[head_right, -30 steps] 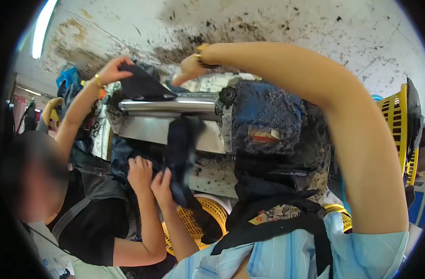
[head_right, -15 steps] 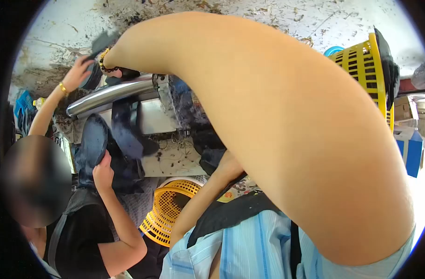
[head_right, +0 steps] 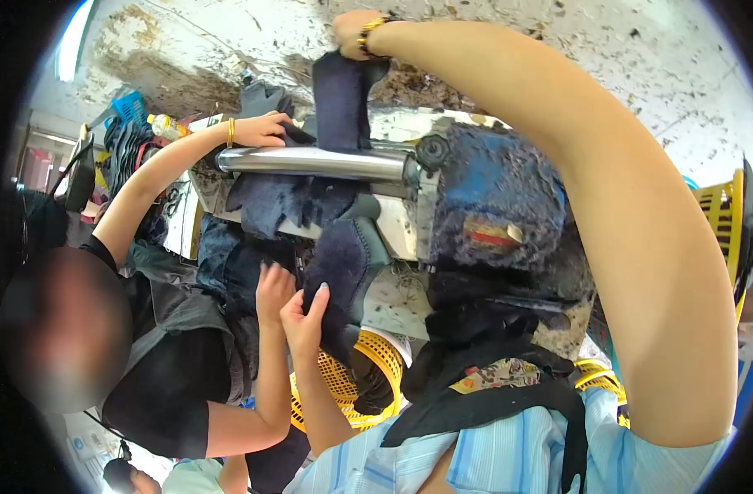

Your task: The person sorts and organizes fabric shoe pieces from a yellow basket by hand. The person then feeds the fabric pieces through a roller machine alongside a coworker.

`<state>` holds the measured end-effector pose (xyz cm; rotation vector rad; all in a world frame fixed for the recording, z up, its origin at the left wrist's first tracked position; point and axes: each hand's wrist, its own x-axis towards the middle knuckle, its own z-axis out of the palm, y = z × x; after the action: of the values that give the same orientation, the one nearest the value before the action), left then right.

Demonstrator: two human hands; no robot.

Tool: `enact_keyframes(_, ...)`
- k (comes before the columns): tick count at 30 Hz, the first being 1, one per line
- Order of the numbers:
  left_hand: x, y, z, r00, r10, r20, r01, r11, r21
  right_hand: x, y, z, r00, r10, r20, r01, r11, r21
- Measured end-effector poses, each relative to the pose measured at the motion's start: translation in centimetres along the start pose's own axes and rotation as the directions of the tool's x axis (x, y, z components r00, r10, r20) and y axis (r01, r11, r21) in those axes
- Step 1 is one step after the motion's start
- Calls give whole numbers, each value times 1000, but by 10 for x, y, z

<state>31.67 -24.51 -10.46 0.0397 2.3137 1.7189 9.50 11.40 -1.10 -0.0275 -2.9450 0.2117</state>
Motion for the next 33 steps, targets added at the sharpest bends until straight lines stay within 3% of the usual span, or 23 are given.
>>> enact_keyframes(2,12,-2,-6,998,-69,0,69,997,-39,25,44,42,987,-5,-163,6,1000,2)
enact_keyframes(3,19,-4,-9,995,-104,0,104,993,-58,24,48,38,995,60,-82,-62,998,-17)
enact_keyframes(5,28,14,-8,965,-255,64,260,960,-100,36,86,69,989,21,-148,-27,999,-33)
enact_keyframes(6,34,16,-8,958,-275,83,282,954,-98,36,94,75,983,97,-155,-100,995,-9)
enact_keyframes(8,48,15,-4,960,-271,64,276,957,-92,21,90,67,977,210,-45,-208,978,31)
enact_keyframes(10,63,17,0,963,-266,49,269,959,-89,18,92,72,974,214,-75,-215,977,-8)
enact_keyframes(12,78,19,6,998,-50,22,48,996,68,16,92,75,960,272,-72,-279,955,-102)
enact_keyframes(13,83,23,10,998,-61,24,59,996,67,20,93,79,972,183,-149,-203,971,-128)
enact_keyframes(15,90,31,14,998,-57,-40,67,940,336,19,87,68,985,57,-163,-104,948,-299)
enact_keyframes(16,91,27,12,996,-2,-84,45,856,514,18,79,59,984,-92,-154,25,920,-392)
enact_keyframes(18,84,31,8,992,87,-94,-12,796,605,9,42,61,957,-289,29,275,870,-409)
enact_keyframes(19,80,34,6,981,169,-99,-54,720,692,-1,21,70,935,-316,163,352,888,-296)
enact_keyframes(20,74,35,0,983,167,-81,-71,741,667,-21,-13,49,864,-281,419,413,870,-268)
enact_keyframes(21,68,29,-8,998,-9,-58,32,911,411,-22,-21,64,851,-294,436,407,893,-193)
enact_keyframes(22,62,22,-14,985,-171,25,167,978,123,-24,-28,58,868,-292,402,373,918,-139)
enact_keyframes(23,55,13,-16,974,-210,81,209,978,16,-21,-31,49,891,-223,395,294,947,-130)
enact_keyframes(25,50,-5,-12,982,-36,187,-9,973,231,-5,-35,34,928,-137,347,224,949,-223)
enact_keyframes(27,48,-27,0,936,-55,346,51,998,21,-1,-23,17,956,-205,210,229,968,-97)
enact_keyframes(28,44,-24,11,906,-53,420,115,985,-125,-1,-21,8,945,-267,189,296,943,-150)
enact_keyframes(30,31,-7,30,818,-64,571,217,955,-204,-12,-24,-1,964,-241,116,258,952,-163)
enact_keyframes(31,26,2,35,753,-123,646,248,963,-106,-18,-25,-5,976,-212,47,217,962,-165)
enact_keyframes(32,18,-2,35,697,-83,712,251,958,-135,-22,-23,-11,968,-223,115,242,952,-189)
enact_keyframes(33,10,2,36,633,-40,773,260,952,-164,-25,-21,-15,965,-254,70,262,949,-176)
